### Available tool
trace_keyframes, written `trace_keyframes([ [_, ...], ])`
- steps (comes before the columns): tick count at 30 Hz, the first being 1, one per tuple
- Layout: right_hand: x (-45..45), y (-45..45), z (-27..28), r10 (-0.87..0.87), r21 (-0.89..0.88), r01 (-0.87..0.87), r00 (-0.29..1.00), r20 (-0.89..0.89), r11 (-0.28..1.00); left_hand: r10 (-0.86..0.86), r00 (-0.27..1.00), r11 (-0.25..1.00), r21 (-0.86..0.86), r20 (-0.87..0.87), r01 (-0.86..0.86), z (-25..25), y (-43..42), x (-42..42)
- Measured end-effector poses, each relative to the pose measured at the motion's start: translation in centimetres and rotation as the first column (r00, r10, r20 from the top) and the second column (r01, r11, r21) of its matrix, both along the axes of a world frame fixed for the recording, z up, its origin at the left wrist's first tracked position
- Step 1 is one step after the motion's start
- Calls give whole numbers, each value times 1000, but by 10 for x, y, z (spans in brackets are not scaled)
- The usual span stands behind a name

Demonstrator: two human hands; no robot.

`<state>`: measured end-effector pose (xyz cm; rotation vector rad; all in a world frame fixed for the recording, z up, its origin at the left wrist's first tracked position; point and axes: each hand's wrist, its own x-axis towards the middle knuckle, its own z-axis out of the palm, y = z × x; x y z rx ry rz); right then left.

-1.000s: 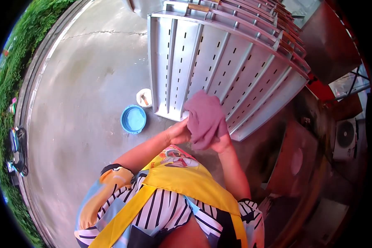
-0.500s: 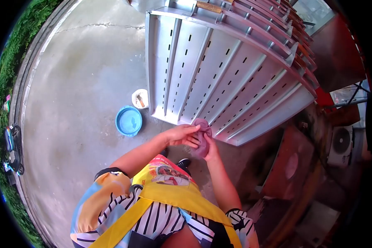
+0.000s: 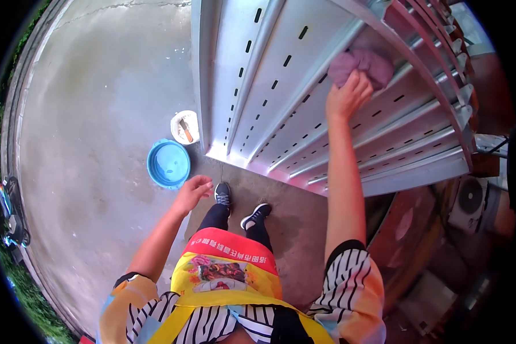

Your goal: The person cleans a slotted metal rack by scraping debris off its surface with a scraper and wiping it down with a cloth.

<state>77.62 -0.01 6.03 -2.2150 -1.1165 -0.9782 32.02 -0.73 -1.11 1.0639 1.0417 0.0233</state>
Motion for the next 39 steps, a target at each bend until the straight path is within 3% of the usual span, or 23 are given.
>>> trace_keyframes([
  [2, -31, -25, -70, 34, -56, -44, 986, -164, 997, 21, 999, 999, -34, -40, -22, -19, -7, -11],
  [4, -58, -73, -139, -7, -406, -157, 928, -374, 901, 33, 997, 997, -66, -64, -37, -31, -13, -15],
  [5, -72, -92, -158, -65, -492, -266, 828, -556, 829, 42, 997, 995, -84, -71, -48, -35, -16, -17],
  [6, -79, -116, -191, -121, -272, -256, 483, -867, 928, 61, 995, 993, -97, -78, -69, -38, -21, -22],
  [7, -82, -126, -213, -60, -65, -148, 38, -997, 987, 27, 996, 996, -78, -79, -34, -43, -22, -25],
  [9, -111, -112, -161, 298, 233, 213, -363, -883, 949, 83, 994, 995, -51, -66, -86, -40, -24, -27],
  [11, -127, -74, -61, 514, 487, 176, -397, -760, 856, 98, 993, 993, -67, -64, -102, -28, -28, -27],
  [13, -130, -27, 40, 469, 465, -154, -11, -883, 872, 114, 993, 990, -77, -33, -117, -23, -31, -26],
  [14, -133, -4, 84, 529, 440, -340, 241, -813, 831, 128, 992, 988, -80, -12, -128, -22, -30, -23],
  [15, -132, 26, 126, 632, 252, -591, 623, -461, 766, 155, 988, 984, -87, 17, -153, -19, -28, -21],
  [16, -134, 54, 158, 600, 74, -598, 776, -193, 798, 182, 982, 979, -97, 40, -177, -18, -26, -21],
  [17, -136, 81, 172, 550, -88, -543, 828, 108, 835, 208, 976, 973, -110, 59, -201, -17, -25, -22],
  [20, -139, 154, 143, 439, -259, -361, 805, 398, 896, 222, 972, 973, -76, 73, -217, -20, -18, -30],
  [23, -118, 169, 66, 481, -421, -348, 835, 268, 838, 256, 965, 965, -69, 60, -251, -42, -13, -47],
  [26, -137, 165, 18, 412, -418, -273, 864, 290, 867, 195, 981, 981, -17, 6, -195, -58, -5, -68],
  [27, -145, 164, 9, 437, -389, -314, 854, 282, 866, 223, 975, 974, -20, -15, -223, -61, -4, -74],
  [31, -168, 126, -83, 620, -552, -517, 784, 1, 655, 198, 979, 980, -5, -55, -199, -85, -2, -92],
  [33, -188, 109, -128, 619, -571, -597, 763, -186, 564, 209, 976, 978, 12, -58, -209, -77, 1, -86],
  [35, -212, 96, -159, 499, -404, -688, 721, -481, 603, 216, 974, 976, 31, -63, -215, -73, -1, -82],
  [36, -222, 86, -144, 211, -324, -730, 536, -817, 601, 216, 974, 976, 39, -62, -214, -73, -2, -81],
  [37, -221, 76, -142, -18, -217, -748, 264, -964, 627, 210, 976, 977, 41, -58, -208, -73, -7, -78],
  [38, -214, 59, -152, -75, -23, -692, -45, -996, 722, 195, 979, 980, 40, -61, -193, -74, -12, -75],
  [39, -209, 33, -130, -10, 220, -486, -426, -904, 846, 187, 981, 982, 41, -58, -185, -75, -17, -71],
])
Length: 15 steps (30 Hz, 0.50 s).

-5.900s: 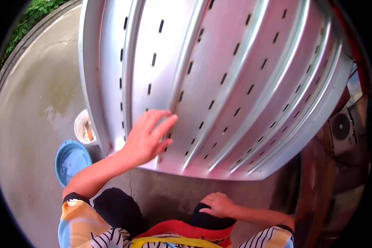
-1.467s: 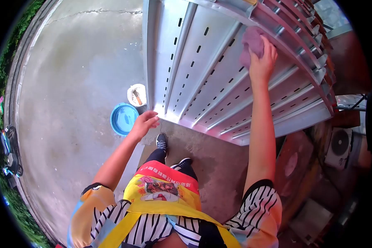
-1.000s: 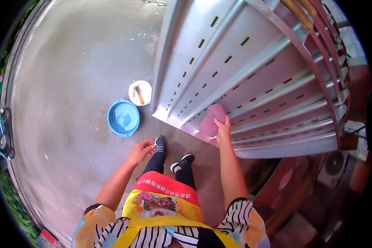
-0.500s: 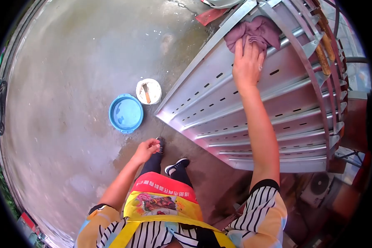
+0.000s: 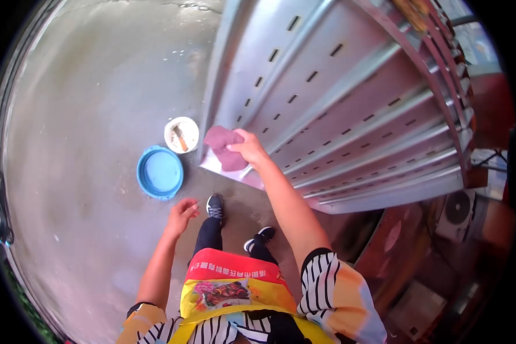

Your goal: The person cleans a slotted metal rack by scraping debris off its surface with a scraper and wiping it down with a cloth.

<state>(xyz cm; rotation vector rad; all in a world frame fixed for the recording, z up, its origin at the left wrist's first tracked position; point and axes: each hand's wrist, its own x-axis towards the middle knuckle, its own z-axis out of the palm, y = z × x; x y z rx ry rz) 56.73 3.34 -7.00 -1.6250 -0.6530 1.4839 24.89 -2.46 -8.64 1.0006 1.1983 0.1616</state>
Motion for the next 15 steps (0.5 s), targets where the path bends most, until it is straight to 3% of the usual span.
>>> trace_keyframes([
  [2, 31, -57, 22, -243, -6, 260, 895, -375, 966, -7, 1000, 1000, 4, 4, 7, 6, -13, 19],
  [3, 53, -87, 43, -366, -48, 375, 855, -368, 926, -62, 998, 998, 4, 6, 62, 8, -25, 28],
  [4, 72, -113, 94, -420, 29, 462, 827, -374, 886, -107, 994, 994, 14, 6, 107, 11, -33, 38],
  [7, 156, -176, 190, -609, 388, 603, 784, -123, 697, -183, 981, 983, 3, 64, 183, 18, -61, 74],
  [9, 211, -185, 241, -662, 602, 446, 724, 192, 662, -226, 971, 974, 6, 74, 226, 5, -89, 92],
  [10, 233, -177, 260, -609, 624, 275, 675, 417, 731, -280, 958, 960, 29, 60, 279, -9, -99, 99],
  [12, 281, -153, 263, -471, 486, 52, 349, 810, 873, -410, 912, 898, 175, 2, 403, -9, -107, 121],
  [14, 305, -126, 229, -471, 458, -110, -212, 856, 882, -468, 877, 807, 352, -107, 473, -13, -105, 141],
  [15, 311, -120, 213, -507, 493, -131, -327, 797, 860, -456, 873, 744, 463, -173, 481, -17, -99, 153],
])
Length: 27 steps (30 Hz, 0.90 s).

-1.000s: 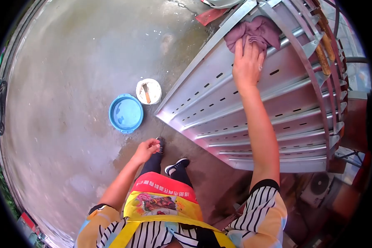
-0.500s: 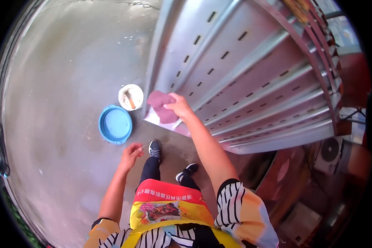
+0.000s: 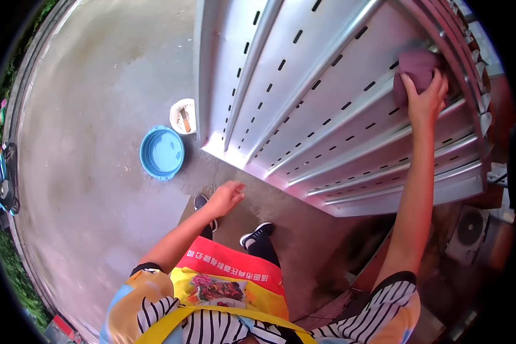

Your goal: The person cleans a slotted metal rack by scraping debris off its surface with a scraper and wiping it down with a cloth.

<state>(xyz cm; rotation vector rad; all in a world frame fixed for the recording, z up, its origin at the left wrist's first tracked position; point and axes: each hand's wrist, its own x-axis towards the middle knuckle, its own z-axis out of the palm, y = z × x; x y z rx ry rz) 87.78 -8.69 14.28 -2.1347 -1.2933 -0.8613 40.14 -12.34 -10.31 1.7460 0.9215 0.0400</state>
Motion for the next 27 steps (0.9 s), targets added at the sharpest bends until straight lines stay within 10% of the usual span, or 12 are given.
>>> trace_keyframes([
  [3, 11, 14, -48, -92, 173, 54, 971, 222, 983, -3, 998, 855, 518, 67, -33, -42, 46, 32],
  [7, 9, 13, -100, 24, 366, -92, 982, 187, 926, -32, 982, 670, 733, 187, -118, -79, 114, 73],
  [14, -50, -30, -270, 126, 355, -209, 962, 243, 911, -220, 938, 370, 913, 267, -173, -188, 130, 124],
  [21, -163, -159, -561, 193, -15, -193, 981, 36, 981, -319, 900, 70, 955, 297, -290, -229, 159, 125],
  [25, -168, -202, -522, 273, -24, -333, 812, -516, 943, -330, 887, 191, 943, 322, -271, -211, 145, 109],
  [27, -158, -207, -457, 267, 252, -114, 616, -741, 961, -332, 879, 242, 932, 342, -271, -201, 138, 111],
])
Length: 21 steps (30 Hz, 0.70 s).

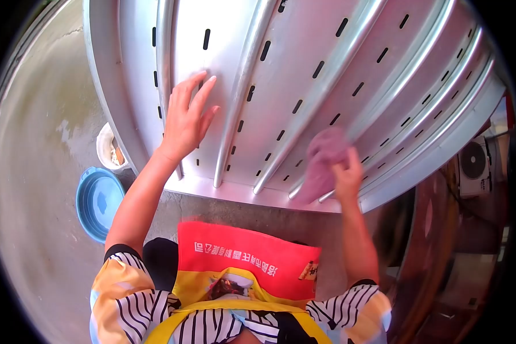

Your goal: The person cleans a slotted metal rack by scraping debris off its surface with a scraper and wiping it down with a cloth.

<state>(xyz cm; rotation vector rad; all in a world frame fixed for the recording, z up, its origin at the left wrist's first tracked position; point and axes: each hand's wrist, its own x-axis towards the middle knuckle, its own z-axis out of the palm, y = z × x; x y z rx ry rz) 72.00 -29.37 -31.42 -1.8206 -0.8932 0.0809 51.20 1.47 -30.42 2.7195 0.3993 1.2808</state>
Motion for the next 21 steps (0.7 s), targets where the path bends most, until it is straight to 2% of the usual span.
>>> trace_keyframes([
  [1, 8, 9, 48, -68, 105, 63, 997, 45, 992, -29, 999, 998, -50, 25, 30, 5, -3, 5],
  [3, 28, 38, 134, -139, 222, 68, 938, 319, 973, -90, 994, 981, -167, 64, 99, 6, -15, 15],
  [4, 37, 54, 162, -158, 227, 56, 873, 461, 972, -86, 993, 985, -145, 81, 98, 0, -17, 24],
  [5, 39, 69, 179, -103, 150, 35, 872, 479, 988, -66, 992, 991, -104, 110, 78, -6, -19, 33],
  [6, 59, 89, 171, -154, 102, 116, 690, 708, 988, -46, 989, 996, -63, 141, 56, -12, -21, 41],
  [7, 77, 101, 155, -162, 75, 207, 450, 878, 976, -28, 985, 999, -26, 171, 33, -18, -23, 47],
  [8, 75, 108, 128, -251, 141, 301, 369, 895, 943, 8, 985, 1000, 0, 173, -8, -24, -23, 51],
  [9, 70, 116, 92, -335, 213, 389, 280, 900, 896, 8, 987, 999, -50, 162, 0, -24, -27, 51],
  [11, 48, 96, 21, -314, 154, 378, 408, 857, 913, 25, 990, 989, -149, 137, -4, -21, -32, 51],
  [12, 32, 73, -22, -224, 27, 411, 441, 869, 911, 27, 992, 989, -149, 126, -8, -18, -34, 51],
  [14, 1, 19, -104, 75, -306, 288, 605, 792, 907, 31, 987, 993, -114, 156, -13, -21, -32, 54],
  [15, -15, -7, -145, 208, -455, 208, 678, 705, 866, 23, 985, 996, -93, 170, -8, -23, -33, 55],
  [16, -24, -29, -155, 330, -576, 16, 807, 490, 817, 48, 985, 996, -78, 168, -35, -24, -34, 56],
  [17, -24, -46, -160, 429, -638, -191, 870, 241, 746, 55, 987, 996, -79, 154, -43, -27, -34, 56],
  [19, -15, -65, -151, 344, -326, -332, 939, -20, 885, 63, 987, 996, -65, 148, -54, -30, -33, 58],
  [21, 15, -72, -63, 123, -150, -130, 991, -59, 980, 64, 987, 996, -67, 147, -54, -28, -36, 58],
])
